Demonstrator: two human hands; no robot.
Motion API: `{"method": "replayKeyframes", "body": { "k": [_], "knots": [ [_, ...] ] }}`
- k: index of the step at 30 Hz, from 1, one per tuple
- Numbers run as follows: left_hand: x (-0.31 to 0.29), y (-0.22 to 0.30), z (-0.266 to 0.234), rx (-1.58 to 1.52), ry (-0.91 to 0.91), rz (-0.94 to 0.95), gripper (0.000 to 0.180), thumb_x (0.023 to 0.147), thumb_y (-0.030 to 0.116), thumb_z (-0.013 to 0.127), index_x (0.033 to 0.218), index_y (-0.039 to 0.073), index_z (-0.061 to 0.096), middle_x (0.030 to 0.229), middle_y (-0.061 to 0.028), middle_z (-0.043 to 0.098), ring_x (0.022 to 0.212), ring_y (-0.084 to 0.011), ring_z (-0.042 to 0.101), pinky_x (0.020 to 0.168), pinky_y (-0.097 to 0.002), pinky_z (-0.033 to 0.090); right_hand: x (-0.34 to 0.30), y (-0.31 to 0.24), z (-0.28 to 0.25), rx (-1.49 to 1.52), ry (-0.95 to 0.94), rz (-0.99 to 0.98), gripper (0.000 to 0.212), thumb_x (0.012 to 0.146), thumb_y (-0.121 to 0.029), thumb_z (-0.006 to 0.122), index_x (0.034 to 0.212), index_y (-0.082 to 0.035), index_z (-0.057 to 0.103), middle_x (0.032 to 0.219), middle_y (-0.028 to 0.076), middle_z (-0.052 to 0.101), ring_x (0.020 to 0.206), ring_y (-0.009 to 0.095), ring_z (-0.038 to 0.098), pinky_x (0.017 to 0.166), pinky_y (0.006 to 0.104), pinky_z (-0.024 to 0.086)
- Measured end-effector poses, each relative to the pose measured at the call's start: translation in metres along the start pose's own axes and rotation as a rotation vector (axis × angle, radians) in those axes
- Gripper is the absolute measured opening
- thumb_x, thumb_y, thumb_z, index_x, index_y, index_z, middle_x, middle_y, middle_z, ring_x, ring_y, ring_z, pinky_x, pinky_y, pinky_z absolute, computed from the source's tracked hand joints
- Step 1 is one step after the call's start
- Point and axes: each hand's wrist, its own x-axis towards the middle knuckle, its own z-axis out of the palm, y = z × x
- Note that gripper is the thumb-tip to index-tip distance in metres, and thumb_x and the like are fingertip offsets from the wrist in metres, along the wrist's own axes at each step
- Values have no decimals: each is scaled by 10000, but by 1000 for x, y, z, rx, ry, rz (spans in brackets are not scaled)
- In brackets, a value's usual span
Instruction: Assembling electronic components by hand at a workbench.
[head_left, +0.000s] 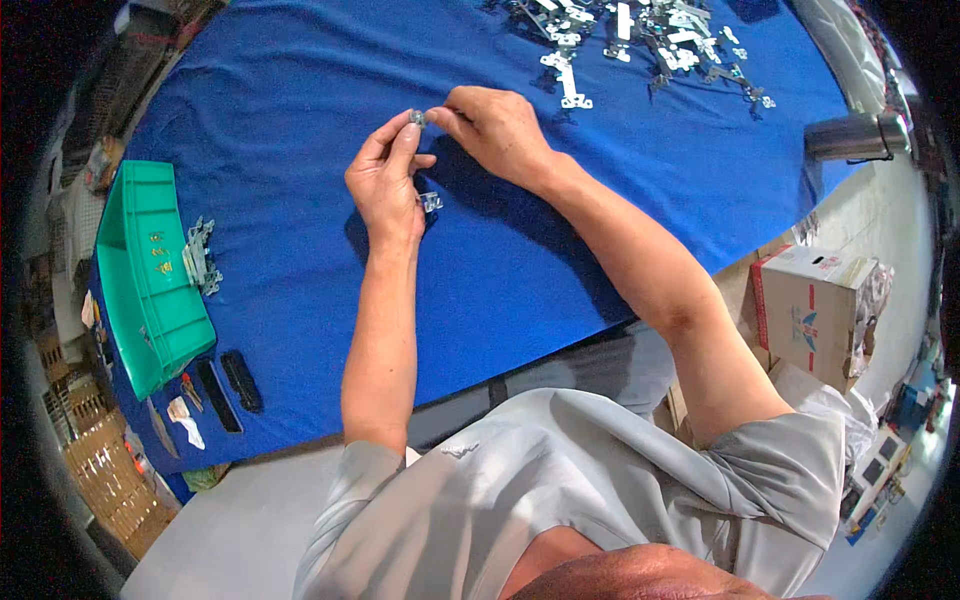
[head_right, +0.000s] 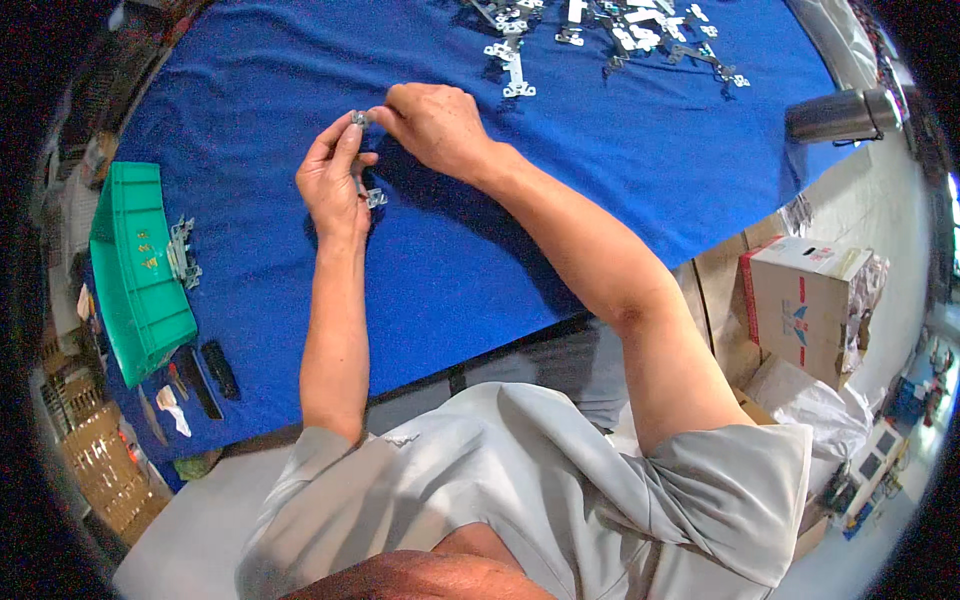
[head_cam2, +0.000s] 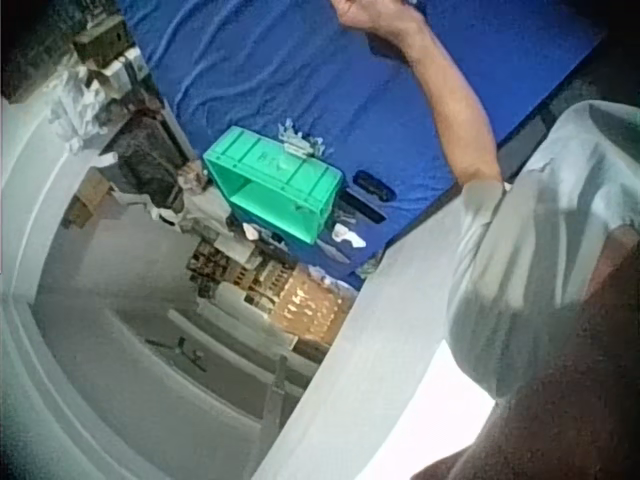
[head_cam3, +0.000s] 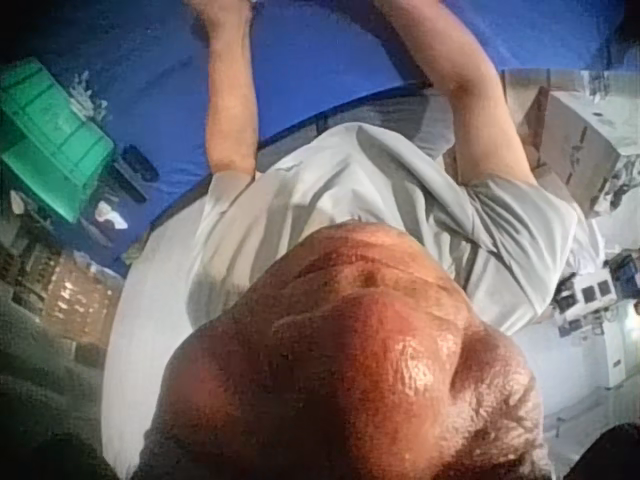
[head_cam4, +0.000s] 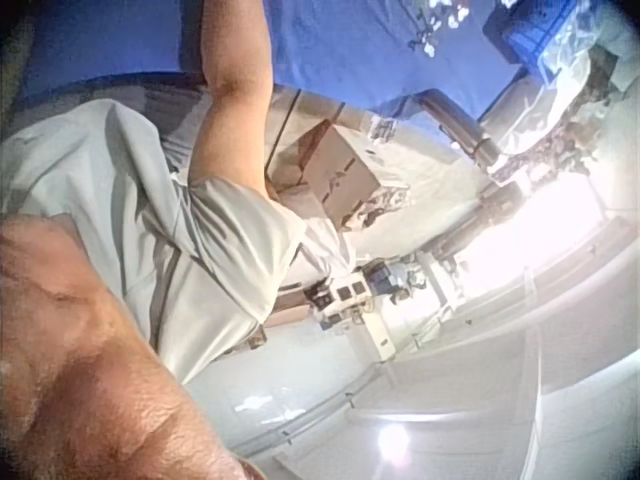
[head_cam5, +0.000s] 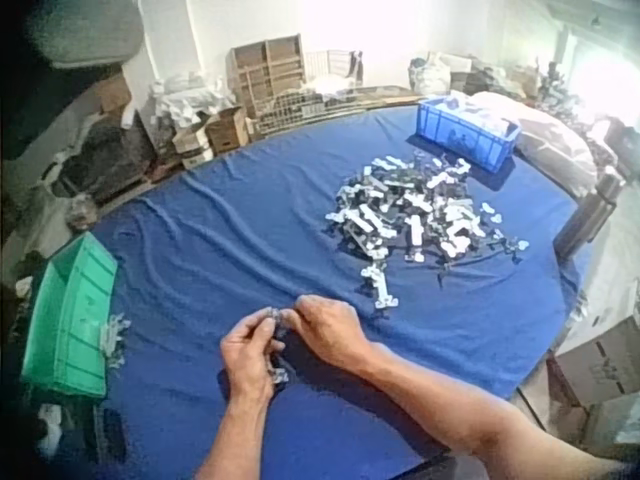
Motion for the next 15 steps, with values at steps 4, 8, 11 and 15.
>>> {"method": "replayKeyframes", "body": {
  "k": [4,8,11,15],
  "knots": [
    [1,-3,-2,-10,-23,-9,203,880,17,677,1076,-33,679,972,-101,713,761,-112,669,570,-218,564,-1,2,-5,87,13,48,270,886,-329,640,828,-65,651,756,150,656,718,367,648,618,467,505],
    [1,-4,-3,-39,3,-18,180,883,13,671,1057,-31,681,974,-104,713,780,-122,678,579,-225,578,-1,-4,-7,48,-24,73,255,884,-304,649,823,-56,643,745,143,654,718,354,651,627,451,506],
    [2,-1,-3,-55,1,-13,173,886,11,666,1054,-30,680,976,-107,712,802,-130,685,586,-233,586,1,-7,-8,75,-21,80,254,884,-295,652,839,-45,645,752,141,656,723,347,654,630,447,508],
    [5,-2,-4,-63,-6,-2,176,886,7,665,1057,-31,679,979,-107,710,810,-131,683,590,-238,589,3,-6,-8,167,-4,43,223,881,-268,659,876,-45,649,775,137,657,721,341,651,628,437,506]
  ]
}}
